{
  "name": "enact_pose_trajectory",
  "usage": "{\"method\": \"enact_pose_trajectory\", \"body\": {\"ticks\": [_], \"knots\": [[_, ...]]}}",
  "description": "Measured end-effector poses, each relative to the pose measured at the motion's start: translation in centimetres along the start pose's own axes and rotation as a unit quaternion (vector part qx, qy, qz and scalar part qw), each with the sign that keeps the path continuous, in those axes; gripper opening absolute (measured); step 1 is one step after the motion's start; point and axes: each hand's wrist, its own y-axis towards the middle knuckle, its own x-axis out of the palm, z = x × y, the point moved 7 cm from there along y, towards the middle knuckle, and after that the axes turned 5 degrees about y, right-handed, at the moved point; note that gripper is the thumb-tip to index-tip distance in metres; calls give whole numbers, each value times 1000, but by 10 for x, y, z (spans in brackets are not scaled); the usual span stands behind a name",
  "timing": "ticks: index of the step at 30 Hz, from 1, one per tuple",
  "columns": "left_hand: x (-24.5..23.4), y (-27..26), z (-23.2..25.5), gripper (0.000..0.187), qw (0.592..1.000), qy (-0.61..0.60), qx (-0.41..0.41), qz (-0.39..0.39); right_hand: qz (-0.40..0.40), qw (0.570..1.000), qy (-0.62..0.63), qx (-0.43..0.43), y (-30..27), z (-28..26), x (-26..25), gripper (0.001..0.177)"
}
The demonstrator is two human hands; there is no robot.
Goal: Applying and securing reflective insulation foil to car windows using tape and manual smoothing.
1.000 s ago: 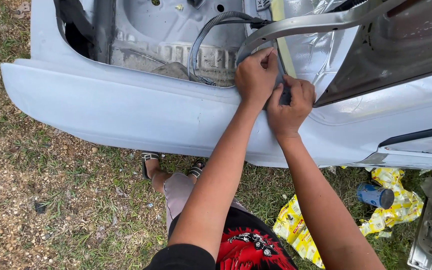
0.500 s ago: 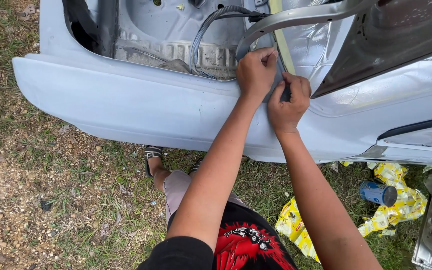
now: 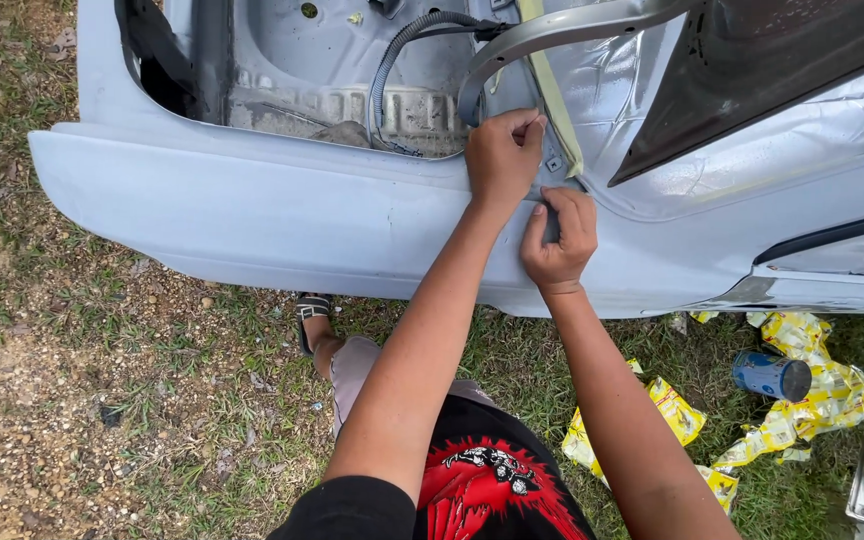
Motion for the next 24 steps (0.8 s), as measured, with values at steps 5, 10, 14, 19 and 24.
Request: {"method": "enact_pose_trajectory", "body": {"ticks": [5, 10, 14, 19, 24], "knots": [[-1, -4, 2, 13, 1000, 3, 6, -14, 28, 999, -25, 16, 9, -1, -3, 25], [1, -13, 4, 16, 999, -10, -3, -41, 36, 997, -36, 51, 3, 11, -3, 34], [-2, -17, 10, 15, 999, 9, -1, -50, 58, 993, -73, 77, -2, 17, -7, 31], [-2, -26, 15, 15, 998, 15, 3, -65, 66, 986, -114, 100, -9, 25, -7, 32], [-3, -31, 21, 15, 996, 33, -3, -86, 60, 978, -154, 124, -12, 29, -6, 38]]}}
